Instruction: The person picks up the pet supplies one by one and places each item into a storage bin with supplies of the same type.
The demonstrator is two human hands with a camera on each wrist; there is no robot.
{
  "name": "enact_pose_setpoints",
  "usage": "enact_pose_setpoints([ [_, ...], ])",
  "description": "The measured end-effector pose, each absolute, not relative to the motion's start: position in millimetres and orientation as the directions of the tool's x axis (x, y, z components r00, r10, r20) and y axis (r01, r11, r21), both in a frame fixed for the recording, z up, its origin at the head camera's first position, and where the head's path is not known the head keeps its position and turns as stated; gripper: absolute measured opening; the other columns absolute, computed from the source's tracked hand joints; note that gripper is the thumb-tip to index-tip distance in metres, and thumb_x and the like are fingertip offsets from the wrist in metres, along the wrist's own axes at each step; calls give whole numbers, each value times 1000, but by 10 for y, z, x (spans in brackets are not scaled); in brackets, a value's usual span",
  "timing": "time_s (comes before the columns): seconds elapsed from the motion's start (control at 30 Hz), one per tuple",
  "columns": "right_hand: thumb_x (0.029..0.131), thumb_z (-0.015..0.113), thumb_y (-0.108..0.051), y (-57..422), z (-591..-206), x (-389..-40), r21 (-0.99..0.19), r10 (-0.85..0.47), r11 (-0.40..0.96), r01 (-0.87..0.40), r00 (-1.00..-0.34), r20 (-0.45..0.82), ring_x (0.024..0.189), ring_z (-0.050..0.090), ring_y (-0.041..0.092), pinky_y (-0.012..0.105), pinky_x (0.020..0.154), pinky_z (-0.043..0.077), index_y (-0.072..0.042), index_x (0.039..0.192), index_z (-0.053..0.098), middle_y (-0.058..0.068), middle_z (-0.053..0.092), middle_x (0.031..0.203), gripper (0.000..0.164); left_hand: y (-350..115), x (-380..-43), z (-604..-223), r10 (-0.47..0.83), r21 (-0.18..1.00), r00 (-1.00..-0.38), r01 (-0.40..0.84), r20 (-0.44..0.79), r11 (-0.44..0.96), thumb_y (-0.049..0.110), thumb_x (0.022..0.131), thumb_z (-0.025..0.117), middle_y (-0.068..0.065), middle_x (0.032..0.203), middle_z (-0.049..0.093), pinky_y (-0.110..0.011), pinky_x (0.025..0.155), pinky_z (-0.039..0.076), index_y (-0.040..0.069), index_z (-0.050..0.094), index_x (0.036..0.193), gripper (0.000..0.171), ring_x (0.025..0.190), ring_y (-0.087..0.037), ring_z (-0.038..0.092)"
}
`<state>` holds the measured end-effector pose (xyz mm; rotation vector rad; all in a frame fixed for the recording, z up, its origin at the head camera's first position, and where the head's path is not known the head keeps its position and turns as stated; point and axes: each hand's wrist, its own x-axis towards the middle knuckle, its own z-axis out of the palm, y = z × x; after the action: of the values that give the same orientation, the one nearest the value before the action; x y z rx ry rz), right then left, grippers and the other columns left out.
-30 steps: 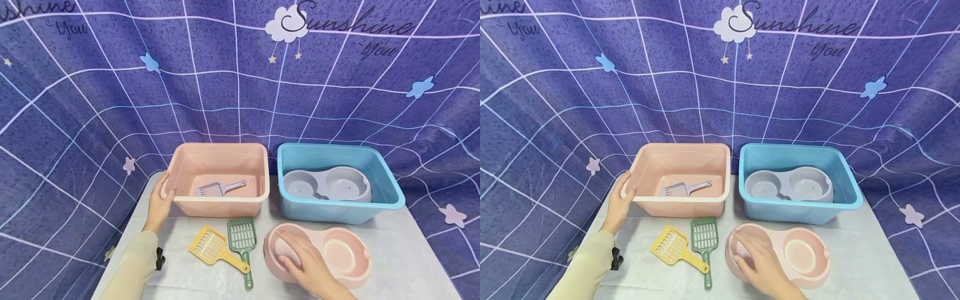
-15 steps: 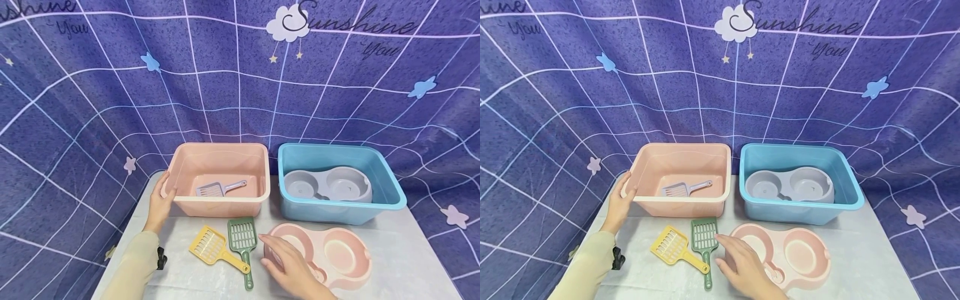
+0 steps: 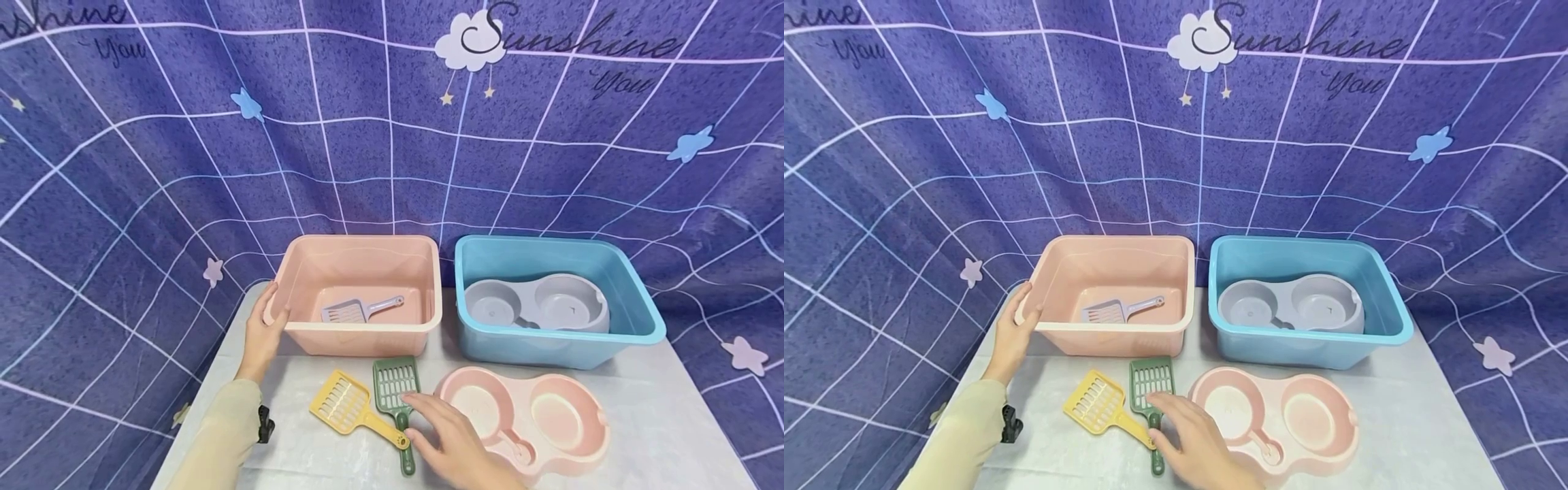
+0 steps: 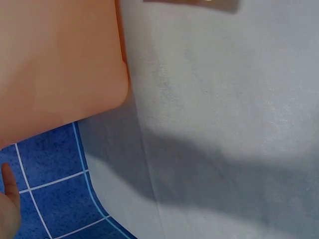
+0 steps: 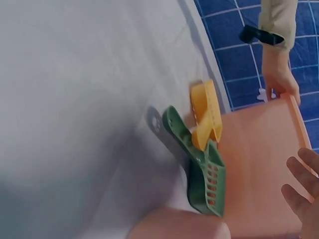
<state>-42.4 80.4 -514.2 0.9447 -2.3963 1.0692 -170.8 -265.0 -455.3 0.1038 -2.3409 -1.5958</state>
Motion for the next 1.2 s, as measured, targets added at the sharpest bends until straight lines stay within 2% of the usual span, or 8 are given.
enact_pose_setpoints([
  [0.17,90,72,-21,706,-5190,-373,-575,-438,495,-651,-759,482,119,59,18,43,95,52,-19,136,59,-3,61,133,47,-2704,-1760,-4658,-227,923,-949,126,219,363,6,96,59,-13,159,30,-41,121,16,0,39,150,58,147,-31,22],
  [0.4,92,70,-20,579,-5279,-358,-606,-452,458,-651,-757,471,118,59,16,41,94,52,-18,135,59,-4,62,131,44,-2811,-1872,-4928,-247,911,-936,142,250,386,13,97,62,-2,158,33,-34,120,18,11,42,150,57,147,-22,25],
  [0.7,95,67,-18,431,-5385,-408,-716,-445,428,-551,-819,363,117,59,14,38,97,51,-22,135,59,-5,61,129,41,-2814,-1890,-4937,-250,913,-934,149,256,380,13,97,63,-2,159,33,-34,120,18,11,43,150,57,147,-22,24],
  [0.83,96,66,-20,381,-5464,-417,-720,-435,453,-526,-835,337,113,60,11,35,95,51,-25,134,59,-8,61,127,39,-2781,-1860,-4854,-244,921,-940,138,237,365,10,96,63,-5,159,31,-36,120,17,7,42,150,58,147,-25,23],
  [1.0,96,66,-23,314,-5548,-424,-703,-414,478,-527,-841,349,106,62,7,33,91,53,-21,131,62,-9,64,122,35,-2687,-1754,-4638,-232,928,-947,133,223,349,7,96,61,-15,159,30,-40,121,17,-2,40,148,57,147,-32,22],
  [1.2,91,71,-19,214,-5628,-440,-708,-370,487,-511,-855,362,103,64,11,35,91,53,-19,127,65,-7,67,116,36,-2629,-1696,-4551,-237,915,-946,119,222,385,10,97,60,-17,158,30,-39,120,19,-2,40,148,56,147,-32,23],
])
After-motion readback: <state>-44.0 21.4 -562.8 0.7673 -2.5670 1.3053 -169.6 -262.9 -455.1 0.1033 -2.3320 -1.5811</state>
